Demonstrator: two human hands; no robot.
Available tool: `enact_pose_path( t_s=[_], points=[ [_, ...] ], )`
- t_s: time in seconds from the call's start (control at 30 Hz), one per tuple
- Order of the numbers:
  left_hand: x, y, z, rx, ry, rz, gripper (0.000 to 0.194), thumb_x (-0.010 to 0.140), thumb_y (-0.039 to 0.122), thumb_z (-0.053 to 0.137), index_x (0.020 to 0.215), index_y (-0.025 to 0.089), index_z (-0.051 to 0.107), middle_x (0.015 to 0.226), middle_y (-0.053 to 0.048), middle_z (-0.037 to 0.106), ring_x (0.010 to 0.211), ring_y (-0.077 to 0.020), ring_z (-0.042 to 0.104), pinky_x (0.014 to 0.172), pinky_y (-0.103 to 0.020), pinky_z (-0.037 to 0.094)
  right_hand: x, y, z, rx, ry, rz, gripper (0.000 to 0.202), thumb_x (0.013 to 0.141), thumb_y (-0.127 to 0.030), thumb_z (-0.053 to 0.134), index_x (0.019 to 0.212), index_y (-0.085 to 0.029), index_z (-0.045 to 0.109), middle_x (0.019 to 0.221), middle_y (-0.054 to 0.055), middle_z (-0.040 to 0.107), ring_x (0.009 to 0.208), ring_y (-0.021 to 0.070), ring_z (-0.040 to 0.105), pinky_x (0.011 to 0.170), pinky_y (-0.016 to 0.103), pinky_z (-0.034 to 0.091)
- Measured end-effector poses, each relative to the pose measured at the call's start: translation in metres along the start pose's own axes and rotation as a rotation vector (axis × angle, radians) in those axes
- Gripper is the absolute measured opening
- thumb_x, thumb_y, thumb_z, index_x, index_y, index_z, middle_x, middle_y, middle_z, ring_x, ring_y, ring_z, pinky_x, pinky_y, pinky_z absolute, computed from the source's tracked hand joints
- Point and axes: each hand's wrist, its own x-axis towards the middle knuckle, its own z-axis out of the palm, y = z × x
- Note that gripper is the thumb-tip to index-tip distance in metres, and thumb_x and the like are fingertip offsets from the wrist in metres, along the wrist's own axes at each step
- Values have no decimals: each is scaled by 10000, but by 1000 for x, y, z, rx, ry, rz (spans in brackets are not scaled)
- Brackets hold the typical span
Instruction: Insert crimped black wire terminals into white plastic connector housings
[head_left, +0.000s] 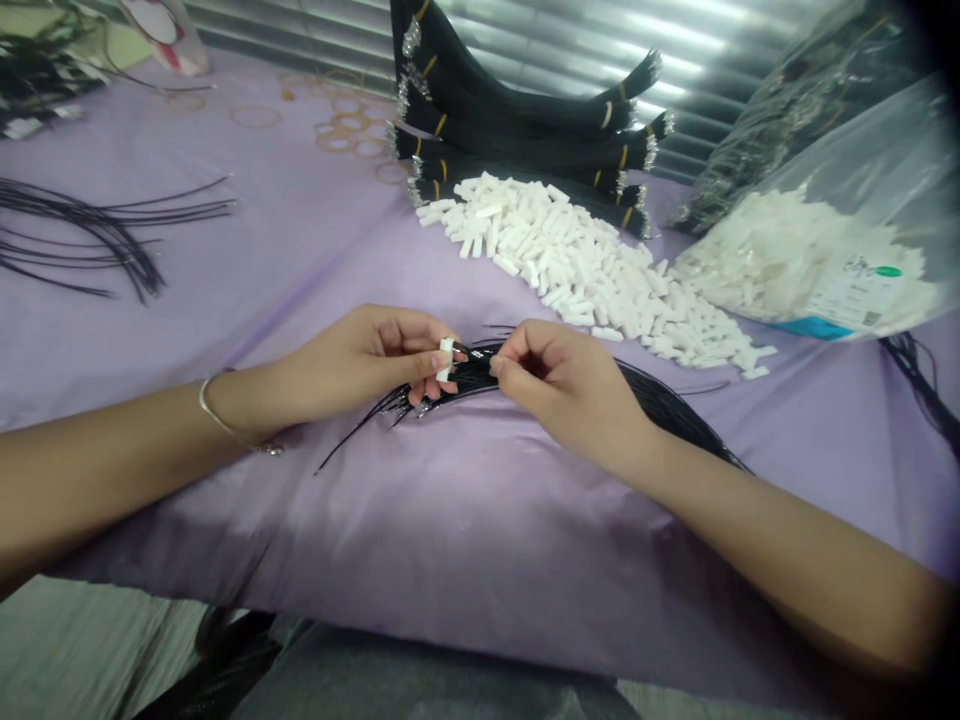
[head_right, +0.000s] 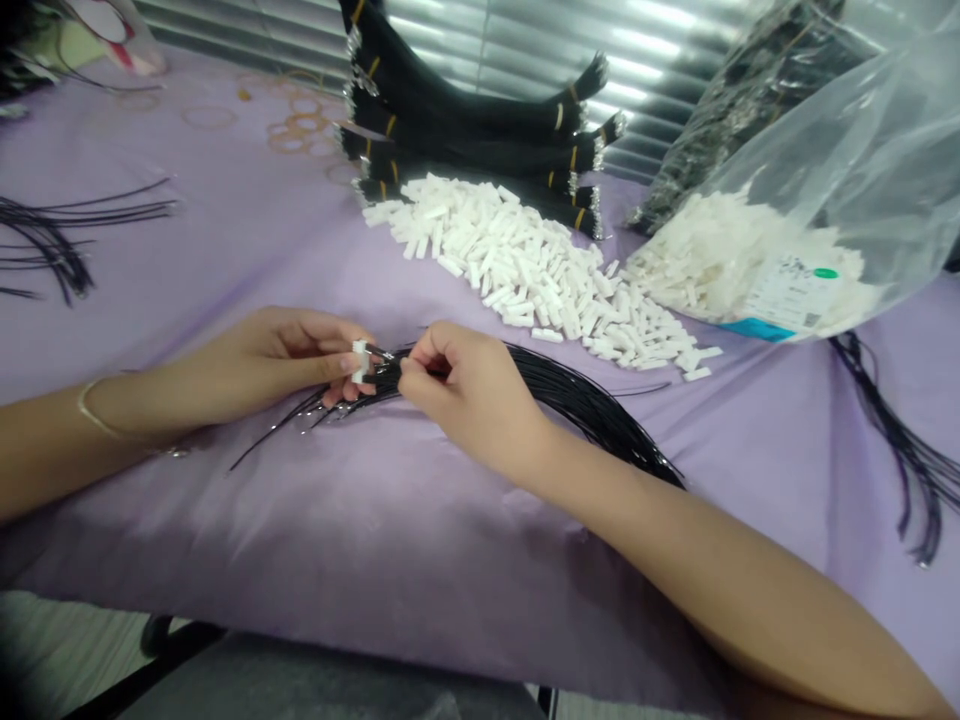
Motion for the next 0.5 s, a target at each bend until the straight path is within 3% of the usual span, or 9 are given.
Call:
enact_pose_path(
  t_s=[0.5],
  points=[
    [-1,0,2,116,-26,28,131,841,217,552,861,104,614,656,-12,549,548,-53,494,508,-125,435,3,-4,4,3,-16,-107,122,758,-175,550,650,-129,583,552,-32,514,486,48,386,458,192,290]
  ],
)
